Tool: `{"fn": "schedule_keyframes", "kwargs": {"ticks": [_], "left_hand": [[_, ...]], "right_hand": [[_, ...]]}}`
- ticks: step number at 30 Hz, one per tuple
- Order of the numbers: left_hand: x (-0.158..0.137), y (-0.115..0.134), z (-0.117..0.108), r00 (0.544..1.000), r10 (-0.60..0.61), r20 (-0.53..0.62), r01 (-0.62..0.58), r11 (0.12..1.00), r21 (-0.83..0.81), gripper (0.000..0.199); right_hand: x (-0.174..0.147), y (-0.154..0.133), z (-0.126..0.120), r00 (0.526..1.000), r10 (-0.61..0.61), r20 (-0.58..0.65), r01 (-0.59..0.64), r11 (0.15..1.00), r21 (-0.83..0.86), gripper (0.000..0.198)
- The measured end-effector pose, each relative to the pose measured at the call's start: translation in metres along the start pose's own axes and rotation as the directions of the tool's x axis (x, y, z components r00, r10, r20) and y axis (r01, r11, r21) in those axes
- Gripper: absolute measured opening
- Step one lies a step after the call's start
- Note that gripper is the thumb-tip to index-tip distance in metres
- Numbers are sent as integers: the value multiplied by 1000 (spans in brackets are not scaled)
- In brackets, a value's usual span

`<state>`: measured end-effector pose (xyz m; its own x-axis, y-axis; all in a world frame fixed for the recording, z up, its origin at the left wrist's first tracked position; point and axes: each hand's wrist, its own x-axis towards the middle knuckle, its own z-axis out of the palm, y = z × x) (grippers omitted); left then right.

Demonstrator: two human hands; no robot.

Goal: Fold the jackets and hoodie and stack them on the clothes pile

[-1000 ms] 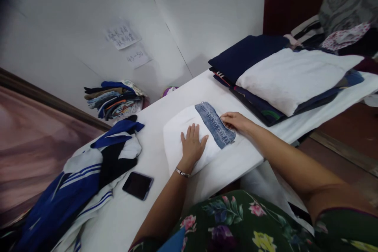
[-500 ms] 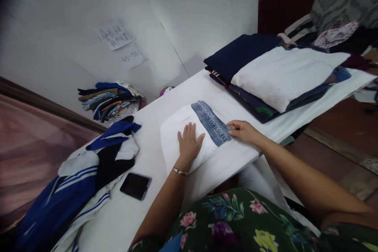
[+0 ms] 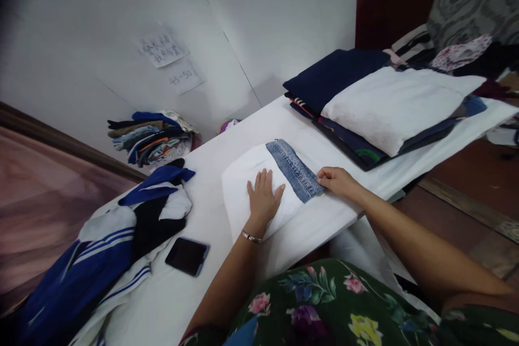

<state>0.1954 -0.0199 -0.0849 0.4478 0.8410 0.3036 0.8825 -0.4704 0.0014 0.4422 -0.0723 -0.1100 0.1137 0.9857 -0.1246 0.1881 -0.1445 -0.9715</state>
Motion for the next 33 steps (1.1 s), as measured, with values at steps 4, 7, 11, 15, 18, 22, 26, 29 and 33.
{"fn": "schedule_keyframes", "kwargs": {"ticks": [4,7,11,15,18,22,26,29,33], "left_hand": [[0,0,0,1000,-4,-9,4,1000,-21,59],[-1,1,-1,1000,-4,-28,4,1000,-25,58],[-2,1,0,999,-7,-35,6,1000,-24,59],[-2,1,1,1000,-13,-29,12,999,-30,60],[-2,0,1,1000,-11,-26,11,999,-33,60],[-2,1,0,999,-3,-33,2,1000,-23,60],[-2,1,0,999,-1,-40,0,1000,-30,59],[-2,1,0,999,0,-38,-2,999,-38,60],[-2,1,0,999,-9,-33,8,999,-36,60]], "right_hand": [[-1,-2,2,995,-75,-70,62,982,-176,27],[0,-12,6,987,-107,-117,56,925,-376,28],[11,-34,15,987,-122,-103,52,857,-513,29],[28,-44,21,986,-123,-116,73,928,-366,22],[36,-36,22,992,-31,-124,20,996,-86,33],[35,-23,19,995,65,-78,-59,996,71,48],[43,-28,20,995,61,-82,-58,997,42,47],[60,-39,24,994,7,-111,-13,998,-57,38],[80,-43,29,987,-49,-156,25,988,-153,30]]}}
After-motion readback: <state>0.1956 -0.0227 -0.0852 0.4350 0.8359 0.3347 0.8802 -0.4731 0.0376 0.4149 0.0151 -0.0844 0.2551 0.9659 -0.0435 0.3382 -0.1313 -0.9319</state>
